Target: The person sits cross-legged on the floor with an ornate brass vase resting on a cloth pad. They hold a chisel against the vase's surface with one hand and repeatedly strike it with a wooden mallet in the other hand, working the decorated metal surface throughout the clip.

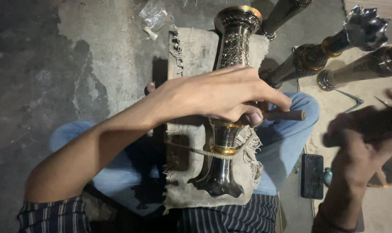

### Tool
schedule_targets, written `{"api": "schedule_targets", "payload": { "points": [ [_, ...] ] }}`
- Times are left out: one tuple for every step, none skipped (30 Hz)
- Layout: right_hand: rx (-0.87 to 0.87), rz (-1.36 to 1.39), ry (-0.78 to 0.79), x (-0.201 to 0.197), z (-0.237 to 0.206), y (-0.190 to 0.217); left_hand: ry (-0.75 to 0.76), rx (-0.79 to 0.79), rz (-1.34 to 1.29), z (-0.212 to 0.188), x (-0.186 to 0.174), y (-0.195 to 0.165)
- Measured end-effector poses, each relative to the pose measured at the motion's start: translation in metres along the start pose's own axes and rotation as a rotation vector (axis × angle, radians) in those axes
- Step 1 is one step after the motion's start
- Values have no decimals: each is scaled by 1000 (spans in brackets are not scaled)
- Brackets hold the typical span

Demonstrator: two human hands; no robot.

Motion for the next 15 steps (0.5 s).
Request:
{"api": "schedule_targets", "payload": {
  "points": [
    [-21, 89, 26, 5, 0, 4, 5, 26, 15, -1, -1, -1],
    [-28, 127, 43, 9, 0, 9, 11, 52, 33, -1, -3, -2],
    [-35, 165, 60, 14, 0, 14, 19, 79, 47, -2, -3, -2],
    [-28, 150, 67, 18, 1, 19, 7, 75, 36, -3, -3, -3],
    [-23, 136, 73, 22, 2, 24, -5, 72, 27, -3, -2, -3],
    [-15, 122, 81, 24, 4, 28, -17, 67, 15, -4, -2, -2],
    [-5, 106, 92, 25, 6, 32, -27, 57, 19, -6, -1, -2],
    [-81, -24, 139, 25, 10, 36, -40, 47, 27, -8, 0, -2],
    [-162, -150, 177, 25, 14, 39, -55, 37, 36, -9, 2, -3],
    [-321, -394, 250, 23, 20, 42, -56, 12, 42, -10, 3, -3],
    [-480, -638, 317, 23, 22, 45, -53, -11, 50, -9, 5, -4],
    [-318, -421, 255, 22, 25, 46, -46, -30, 62, -9, 6, -4],
    [-161, -201, 190, 24, 28, 47, -59, -64, 46, -9, 6, -4],
    [-173, -210, 197, 25, 31, 51, -75, -99, 28, -12, 7, -4],
    [-185, -218, 204, 27, 33, 56, -96, -138, 1, -15, 9, -4]
  ]
}}
Point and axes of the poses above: each hand's wrist, its own z-axis towards the middle knuckle, its own x-axis out of the palm, y = z × x, the point moved 1 cm from there along z, towards the middle knuckle, and after that the axes turned 10 degrees about -z, right-handed, at the moved point
